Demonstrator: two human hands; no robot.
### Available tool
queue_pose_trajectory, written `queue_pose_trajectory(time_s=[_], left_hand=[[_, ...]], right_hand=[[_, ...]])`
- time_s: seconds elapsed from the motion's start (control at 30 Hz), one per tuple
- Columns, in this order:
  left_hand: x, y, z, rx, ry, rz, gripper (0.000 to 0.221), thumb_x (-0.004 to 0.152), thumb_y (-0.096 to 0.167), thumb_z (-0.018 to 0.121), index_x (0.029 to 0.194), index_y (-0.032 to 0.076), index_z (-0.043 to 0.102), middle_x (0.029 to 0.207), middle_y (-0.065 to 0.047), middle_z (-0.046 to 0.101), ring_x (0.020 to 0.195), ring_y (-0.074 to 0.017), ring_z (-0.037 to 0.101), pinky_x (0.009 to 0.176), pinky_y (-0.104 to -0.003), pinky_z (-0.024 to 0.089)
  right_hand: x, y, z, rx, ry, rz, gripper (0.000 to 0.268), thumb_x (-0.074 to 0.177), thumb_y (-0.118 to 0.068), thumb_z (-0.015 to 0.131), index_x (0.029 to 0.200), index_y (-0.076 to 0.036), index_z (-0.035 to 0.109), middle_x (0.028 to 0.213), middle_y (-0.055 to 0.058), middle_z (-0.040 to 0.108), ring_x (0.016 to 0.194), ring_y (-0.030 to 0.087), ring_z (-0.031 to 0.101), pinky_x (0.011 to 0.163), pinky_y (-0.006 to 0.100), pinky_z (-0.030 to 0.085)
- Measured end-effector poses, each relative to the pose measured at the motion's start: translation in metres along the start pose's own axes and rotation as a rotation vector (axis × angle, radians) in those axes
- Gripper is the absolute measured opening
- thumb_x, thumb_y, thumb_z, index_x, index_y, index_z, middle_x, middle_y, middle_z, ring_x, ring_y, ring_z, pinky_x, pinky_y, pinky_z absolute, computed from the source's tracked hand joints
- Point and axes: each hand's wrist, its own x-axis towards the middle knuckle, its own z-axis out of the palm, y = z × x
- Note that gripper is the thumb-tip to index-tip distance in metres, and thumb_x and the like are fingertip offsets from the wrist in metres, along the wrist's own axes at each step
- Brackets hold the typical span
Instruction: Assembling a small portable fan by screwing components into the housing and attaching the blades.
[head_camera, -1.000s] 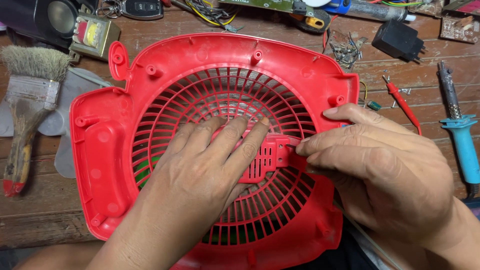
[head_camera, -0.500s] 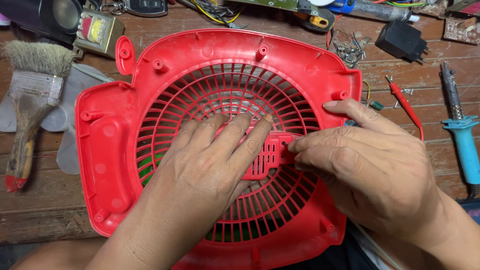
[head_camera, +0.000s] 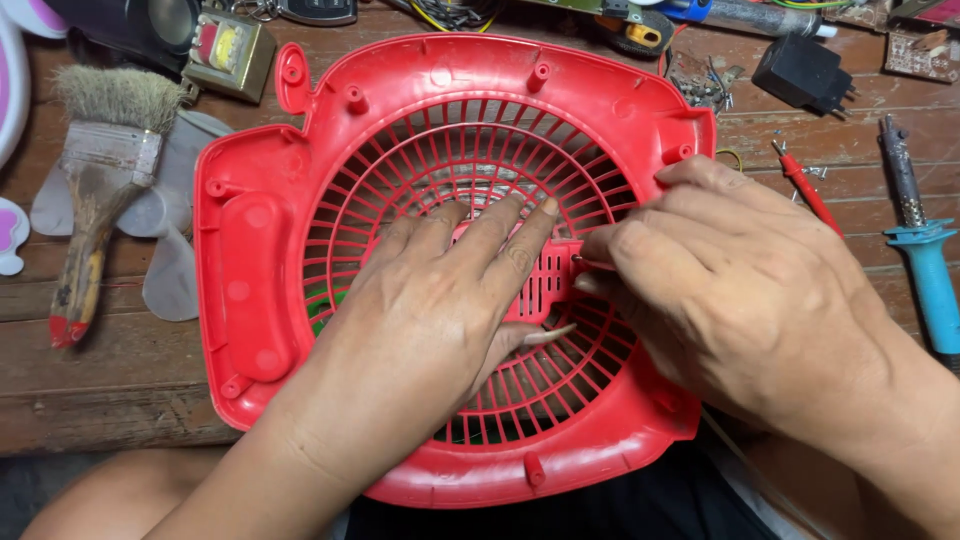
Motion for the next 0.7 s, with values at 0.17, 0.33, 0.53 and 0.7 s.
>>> queue_pose_trajectory(time_s=[0.17, 0.33, 0.53, 0.7], left_hand=[[-0.001, 0.001, 0.004, -0.017, -0.019, -0.01, 0.084, 0.085, 0.061, 0.072, 0.149, 0.012, 0.049, 0.135, -0.008, 0.061, 0.107, -0.0332, 0.064, 0.086, -0.047, 0.054], [-0.001, 0.0, 0.006, -0.058, -0.013, -0.019, 0.088, 0.079, 0.06, 0.079, 0.147, 0.013, 0.05, 0.123, -0.008, 0.062, 0.09, -0.032, 0.066, 0.074, -0.05, 0.054], [0.0, 0.001, 0.007, -0.015, 0.01, -0.02, 0.089, 0.079, 0.065, 0.078, 0.145, 0.013, 0.051, 0.114, -0.006, 0.062, 0.085, -0.0304, 0.067, 0.074, -0.048, 0.054], [-0.002, 0.0, 0.011, -0.042, 0.026, -0.004, 0.087, 0.079, 0.061, 0.08, 0.145, 0.013, 0.052, 0.115, -0.008, 0.061, 0.085, -0.0325, 0.067, 0.074, -0.05, 0.055]], right_hand=[[-0.005, -0.002, -0.006, -0.536, -0.226, -0.003, 0.015, 0.092, -0.005, 0.055, 0.085, -0.017, 0.051, 0.083, 0.001, 0.051, 0.083, 0.026, 0.051, 0.08, 0.038, 0.051], [0.002, -0.004, -0.003, -0.315, -0.087, -0.101, 0.036, 0.11, -0.003, 0.054, 0.076, -0.011, 0.046, 0.07, 0.006, 0.047, 0.069, 0.028, 0.048, 0.062, 0.041, 0.042], [-0.004, 0.008, 0.004, -0.393, -0.12, -0.025, 0.047, 0.114, -0.025, 0.065, 0.073, -0.014, 0.046, 0.065, 0.002, 0.051, 0.062, 0.027, 0.053, 0.056, 0.044, 0.046], [0.005, 0.0, -0.008, -0.496, -0.229, -0.125, 0.03, 0.109, -0.015, 0.052, 0.08, -0.017, 0.044, 0.073, 0.001, 0.051, 0.069, 0.024, 0.054, 0.066, 0.036, 0.047]])
